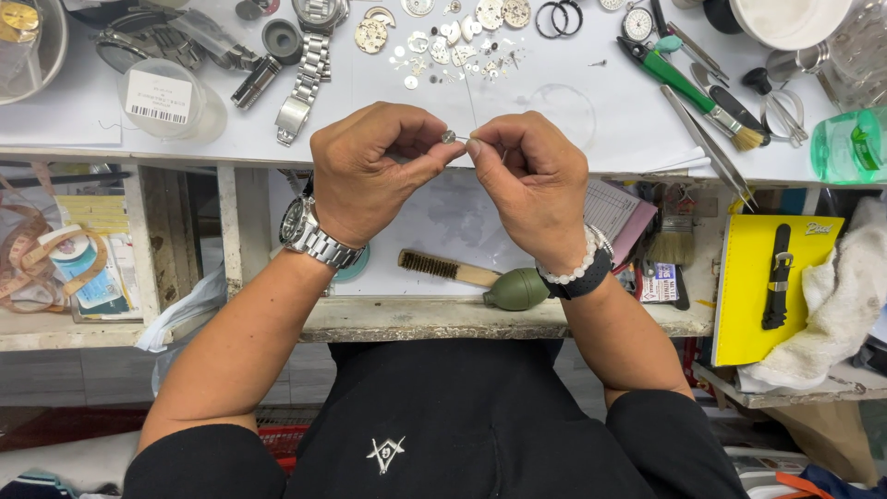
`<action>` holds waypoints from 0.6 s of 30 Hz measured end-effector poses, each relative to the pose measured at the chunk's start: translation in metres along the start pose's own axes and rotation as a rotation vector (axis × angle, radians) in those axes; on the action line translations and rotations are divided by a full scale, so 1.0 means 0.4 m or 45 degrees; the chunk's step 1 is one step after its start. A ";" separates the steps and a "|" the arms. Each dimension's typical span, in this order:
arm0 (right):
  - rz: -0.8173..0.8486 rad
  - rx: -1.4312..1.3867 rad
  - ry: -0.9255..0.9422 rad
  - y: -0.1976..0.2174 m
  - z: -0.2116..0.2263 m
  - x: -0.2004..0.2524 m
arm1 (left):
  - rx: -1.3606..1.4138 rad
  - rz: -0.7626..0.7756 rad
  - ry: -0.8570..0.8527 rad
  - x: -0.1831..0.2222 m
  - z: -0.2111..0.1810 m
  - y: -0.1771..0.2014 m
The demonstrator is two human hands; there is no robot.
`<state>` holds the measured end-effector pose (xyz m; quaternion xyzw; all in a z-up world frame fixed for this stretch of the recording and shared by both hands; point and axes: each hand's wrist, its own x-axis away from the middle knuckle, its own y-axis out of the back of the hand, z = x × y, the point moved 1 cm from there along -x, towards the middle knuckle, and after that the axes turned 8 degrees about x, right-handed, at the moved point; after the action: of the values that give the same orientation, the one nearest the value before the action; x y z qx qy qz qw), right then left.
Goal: Manipulating and bending a thin wire with fingers at a repair bench, likely for watch repair.
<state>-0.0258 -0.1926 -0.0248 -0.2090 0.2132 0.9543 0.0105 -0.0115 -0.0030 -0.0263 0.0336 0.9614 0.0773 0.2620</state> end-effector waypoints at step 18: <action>-0.014 -0.008 -0.001 -0.003 -0.005 0.003 | 0.002 0.037 0.002 -0.002 0.003 0.007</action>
<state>-0.0260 -0.1925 -0.0274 -0.2097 0.2092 0.9550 0.0153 -0.0101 -0.0004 -0.0266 0.0477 0.9610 0.0804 0.2602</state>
